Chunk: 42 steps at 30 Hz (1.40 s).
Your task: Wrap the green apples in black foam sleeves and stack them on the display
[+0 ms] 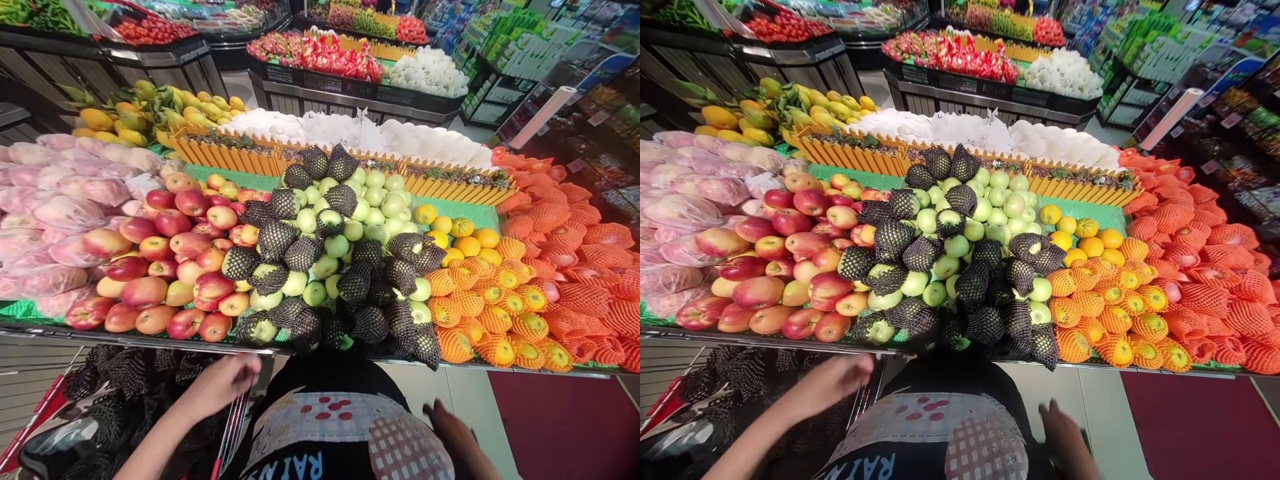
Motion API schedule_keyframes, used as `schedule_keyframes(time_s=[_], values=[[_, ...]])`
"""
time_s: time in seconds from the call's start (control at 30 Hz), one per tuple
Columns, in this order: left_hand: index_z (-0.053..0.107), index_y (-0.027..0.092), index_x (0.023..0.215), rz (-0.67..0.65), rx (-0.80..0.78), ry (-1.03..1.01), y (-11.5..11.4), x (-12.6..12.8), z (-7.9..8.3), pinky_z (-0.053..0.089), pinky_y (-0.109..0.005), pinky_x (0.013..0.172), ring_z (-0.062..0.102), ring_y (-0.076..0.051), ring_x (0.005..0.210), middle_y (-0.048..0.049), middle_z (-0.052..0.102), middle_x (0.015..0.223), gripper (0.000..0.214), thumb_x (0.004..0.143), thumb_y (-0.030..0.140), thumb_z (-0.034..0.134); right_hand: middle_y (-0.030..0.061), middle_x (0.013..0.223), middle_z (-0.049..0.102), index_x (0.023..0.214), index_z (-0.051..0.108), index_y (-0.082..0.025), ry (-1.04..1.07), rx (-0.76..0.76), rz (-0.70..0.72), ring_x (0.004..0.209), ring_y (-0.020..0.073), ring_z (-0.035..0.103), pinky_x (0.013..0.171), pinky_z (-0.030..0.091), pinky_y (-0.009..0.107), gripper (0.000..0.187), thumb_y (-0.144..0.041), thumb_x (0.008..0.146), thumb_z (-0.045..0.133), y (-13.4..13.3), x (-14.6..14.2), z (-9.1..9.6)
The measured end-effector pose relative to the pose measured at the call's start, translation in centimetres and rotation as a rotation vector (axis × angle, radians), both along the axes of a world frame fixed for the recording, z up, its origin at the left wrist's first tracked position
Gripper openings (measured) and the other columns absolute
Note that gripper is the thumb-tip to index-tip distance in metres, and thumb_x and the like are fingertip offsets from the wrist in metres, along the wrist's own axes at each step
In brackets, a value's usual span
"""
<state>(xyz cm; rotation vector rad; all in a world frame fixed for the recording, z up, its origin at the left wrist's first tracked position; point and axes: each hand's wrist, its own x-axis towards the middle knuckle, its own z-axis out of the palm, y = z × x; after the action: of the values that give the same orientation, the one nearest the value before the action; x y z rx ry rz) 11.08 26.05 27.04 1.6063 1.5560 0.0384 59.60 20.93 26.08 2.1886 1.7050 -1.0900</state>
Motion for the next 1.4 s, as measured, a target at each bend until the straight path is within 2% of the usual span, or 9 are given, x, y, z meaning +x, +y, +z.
schedule_keyframes(time_s=[0.17,0.3,0.4,0.5,0.7,0.93,1.1,1.27,1.4], values=[[0.065,0.02,0.107,-0.071,0.741,0.095,9.6,6.0,0.7,0.046,-0.041,0.097,0.059,-0.029,0.112,-0.0102,0.069,0.111,0.022,0.095,0.033,0.052,0.0064,0.106,0.063,0.112,0.066,-0.027,0.326,0.37,0.228,0.082,0.0224,0.067,0.066,0.053,0.032,0.035,-0.011,0.082,0.056,6.9,-1.2,7.5],[0.066,0.014,0.115,-0.243,0.723,0.33,14.5,10.5,-2.3,0.041,-0.049,0.103,0.051,-0.037,0.122,-0.018,0.065,0.125,0.044,0.074,0.026,0.076,0.0024,0.093,0.059,0.088,0.067,-0.027,0.721,0.816,0.184,0.087,0.0201,0.06,0.076,0.05,0.031,0.021,-0.008,0.082,0.064,9.9,-5.0,10.9],[0.069,0.013,0.106,-0.274,0.671,0.364,15.9,11.7,-4.8,0.036,-0.052,0.106,0.055,-0.038,0.112,-0.0172,0.07,0.107,0.046,0.061,0.017,0.081,0.0,0.094,0.058,0.093,0.065,-0.029,1.052,0.965,-0.211,0.088,0.0187,0.057,0.076,0.048,0.029,0.03,-0.013,0.073,0.08,10.7,-8.1,8.9],[0.067,0.008,0.106,-0.264,0.654,0.388,16.1,11.8,-6.0,0.03,-0.056,0.111,0.055,-0.04,0.113,-0.0189,0.071,0.099,0.05,0.057,0.008,0.076,-0.0021,0.089,0.057,0.095,0.063,-0.027,1.261,0.658,-0.442,0.079,0.0165,0.053,0.069,0.044,0.026,0.042,-0.025,0.064,0.09,11.3,-10.3,5.8],[0.062,0.007,0.122,-0.249,0.667,0.317,14.5,10.6,-4.0,0.033,-0.052,0.112,0.057,-0.039,0.115,-0.0197,0.067,0.114,0.067,0.058,0.014,0.081,-0.0025,0.087,0.063,0.091,0.065,-0.024,1.399,0.005,-0.383,0.071,0.013,0.054,0.064,0.043,0.024,0.044,-0.029,0.058,0.094,11.9,-10.1,3.5],[0.05,0.02,0.126,0.32,0.58,-0.288,10.6,12.2,-0.6,0.05,-0.04,0.087,0.063,-0.031,0.108,-0.0109,0.065,0.121,0.072,0.066,0.037,0.085,-0.007,0.082,0.068,0.089,0.063,-0.027,1.585,0.075,-0.581,0.07,0.0111,0.061,0.067,0.049,0.021,0.04,-0.024,0.063,0.093,13.1,-10.3,4.8],[0.06,0.019,0.112,0.823,-0.014,-1.128,8.7,15.4,0.7,0.049,-0.031,0.069,0.066,-0.021,0.082,-0.0056,0.07,0.1,0.062,0.062,0.046,0.086,-0.0047,0.091,0.07,0.105,0.064,-0.028,1.736,-0.149,-0.418,0.081,0.0109,0.065,0.076,0.051,0.021,0.039,-0.023,0.074,0.087,12.1,-14.1,5.6],[0.064,0.016,0.116,0.879,-0.397,-1.516,7.8,16.7,0.8,0.056,-0.039,0.08,0.068,-0.029,0.097,-0.011,0.073,0.103,0.071,0.072,0.072,0.069,-0.0014,0.102,0.073,0.107,0.064,-0.026,1.715,-0.181,-0.171,0.09,0.0126,0.067,0.084,0.052,0.026,0.037,-0.021,0.077,0.085,11.0,-15.9,4.0],[0.059,0.02,0.127,0.829,-0.247,-1.428,7.1,17.2,0.5,0.052,-0.034,0.09,0.066,-0.025,0.105,-0.0067,0.072,0.109,0.067,0.072,0.051,0.081,-0.0031,0.091,0.073,0.097,0.069,-0.025,1.548,0.123,-0.156,0.086,0.0115,0.068,0.085,0.052,0.025,0.025,-0.022,0.078,0.084,10.9,-16.0,2.8]])
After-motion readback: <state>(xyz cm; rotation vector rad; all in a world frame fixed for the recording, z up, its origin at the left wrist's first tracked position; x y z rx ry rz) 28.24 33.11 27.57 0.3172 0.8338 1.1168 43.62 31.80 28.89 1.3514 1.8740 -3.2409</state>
